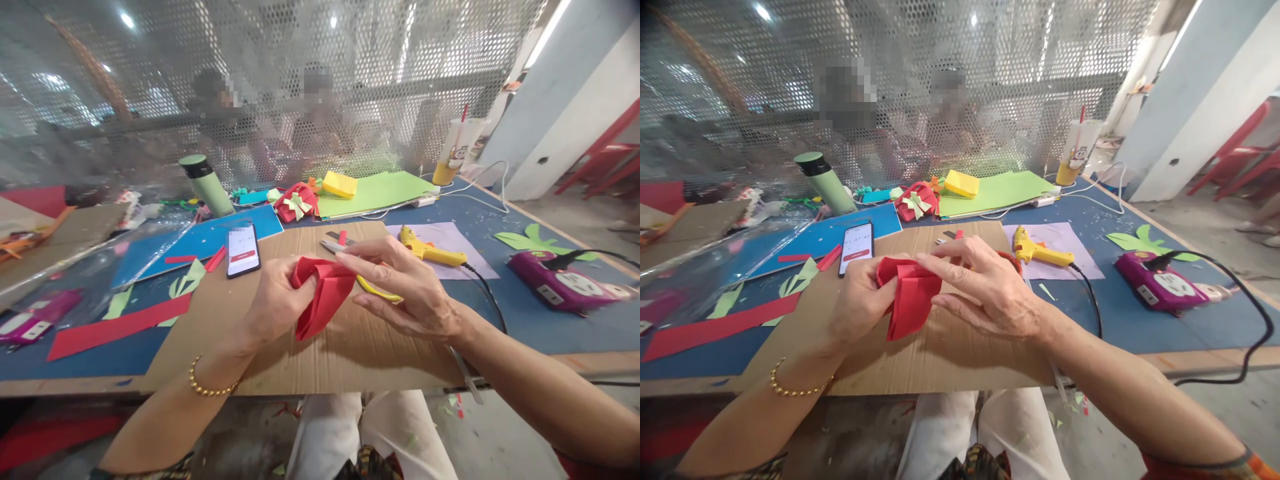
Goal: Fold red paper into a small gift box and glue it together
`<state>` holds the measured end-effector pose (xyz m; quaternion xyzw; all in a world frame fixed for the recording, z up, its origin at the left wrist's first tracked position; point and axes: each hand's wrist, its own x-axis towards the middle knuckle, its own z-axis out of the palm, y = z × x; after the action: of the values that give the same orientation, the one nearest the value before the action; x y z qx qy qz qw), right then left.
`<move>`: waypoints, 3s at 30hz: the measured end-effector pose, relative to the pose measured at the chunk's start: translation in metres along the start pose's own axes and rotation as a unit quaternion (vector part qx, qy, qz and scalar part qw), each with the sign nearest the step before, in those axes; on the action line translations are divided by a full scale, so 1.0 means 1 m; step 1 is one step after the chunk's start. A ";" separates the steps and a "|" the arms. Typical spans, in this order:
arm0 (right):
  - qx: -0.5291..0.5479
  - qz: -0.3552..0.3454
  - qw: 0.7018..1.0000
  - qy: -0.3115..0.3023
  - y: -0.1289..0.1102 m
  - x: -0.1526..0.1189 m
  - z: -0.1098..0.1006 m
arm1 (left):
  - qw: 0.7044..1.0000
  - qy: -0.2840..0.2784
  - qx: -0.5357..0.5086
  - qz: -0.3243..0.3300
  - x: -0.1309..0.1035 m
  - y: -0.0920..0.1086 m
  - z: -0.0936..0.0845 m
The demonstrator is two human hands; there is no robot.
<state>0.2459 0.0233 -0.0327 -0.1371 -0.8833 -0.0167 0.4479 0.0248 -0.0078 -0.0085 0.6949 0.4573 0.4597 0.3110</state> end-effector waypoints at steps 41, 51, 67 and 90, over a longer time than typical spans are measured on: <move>0.065 0.031 0.996 0.059 -0.005 0.005 -0.001 | 0.989 -0.076 -0.093 -0.085 0.004 0.002 -0.008; 0.038 0.014 0.997 0.063 -0.006 0.003 0.001 | 0.986 -0.075 -0.110 -0.105 0.002 0.013 -0.006; 0.060 0.016 0.997 0.039 -0.009 0.005 -0.002 | 0.994 -0.073 -0.081 -0.028 0.004 0.006 -0.005; 0.091 0.044 0.994 0.037 -0.008 0.004 -0.004 | 0.983 -0.121 -0.092 -0.100 0.007 -0.001 -0.012</move>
<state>0.2444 0.0161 -0.0262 -0.1334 -0.8572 0.0781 0.4912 0.0146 -0.0005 -0.0020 0.6646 0.4392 0.3786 0.4712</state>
